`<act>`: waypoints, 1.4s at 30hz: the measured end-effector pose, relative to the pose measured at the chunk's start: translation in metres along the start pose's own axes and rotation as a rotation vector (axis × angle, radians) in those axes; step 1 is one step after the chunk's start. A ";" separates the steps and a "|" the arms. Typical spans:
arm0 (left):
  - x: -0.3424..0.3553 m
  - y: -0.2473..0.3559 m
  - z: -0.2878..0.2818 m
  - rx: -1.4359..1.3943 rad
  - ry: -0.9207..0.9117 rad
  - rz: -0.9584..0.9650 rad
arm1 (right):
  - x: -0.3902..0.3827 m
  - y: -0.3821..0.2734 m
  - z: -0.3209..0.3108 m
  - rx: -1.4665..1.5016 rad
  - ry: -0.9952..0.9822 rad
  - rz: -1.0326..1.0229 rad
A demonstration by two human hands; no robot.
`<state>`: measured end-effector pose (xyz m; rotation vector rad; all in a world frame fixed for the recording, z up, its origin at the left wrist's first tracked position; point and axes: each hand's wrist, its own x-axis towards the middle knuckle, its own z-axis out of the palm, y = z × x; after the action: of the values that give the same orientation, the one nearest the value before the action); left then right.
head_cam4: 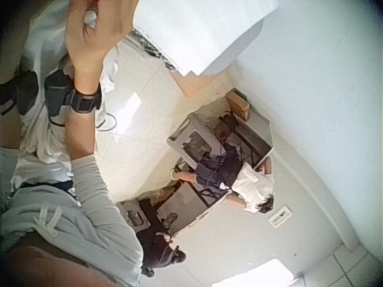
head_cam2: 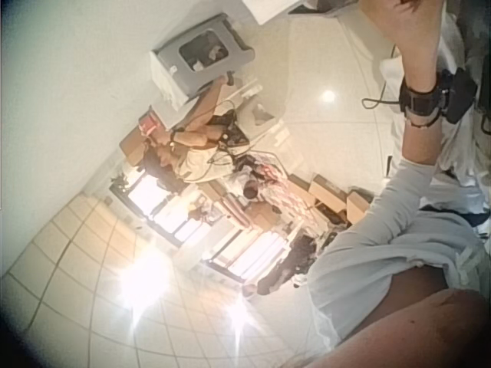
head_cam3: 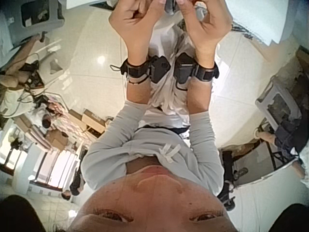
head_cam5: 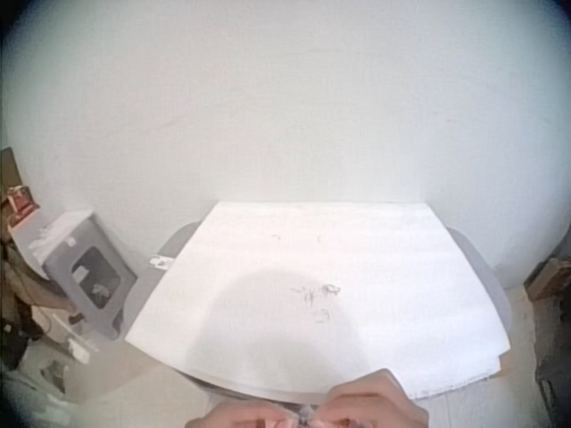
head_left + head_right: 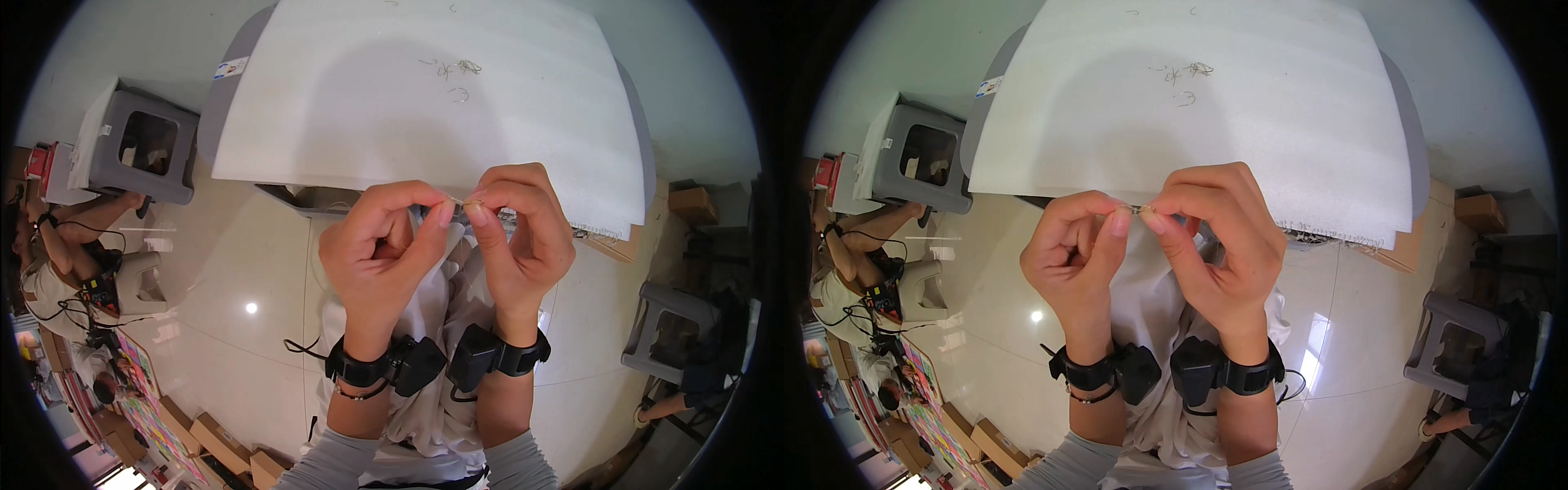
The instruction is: The person picks up and organizes small metal fishing hooks on a white foam pad by hand.
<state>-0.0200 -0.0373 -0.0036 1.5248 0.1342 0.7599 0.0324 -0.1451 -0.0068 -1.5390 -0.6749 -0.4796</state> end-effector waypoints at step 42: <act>0.006 -0.011 -0.007 -0.623 -0.225 -0.120 | -0.003 0.007 0.005 0.208 0.016 0.348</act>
<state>-0.0149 -0.0271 -0.0118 0.9850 -0.1678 0.4663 0.0340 -0.1409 -0.0144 -1.4157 -0.4170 -0.1539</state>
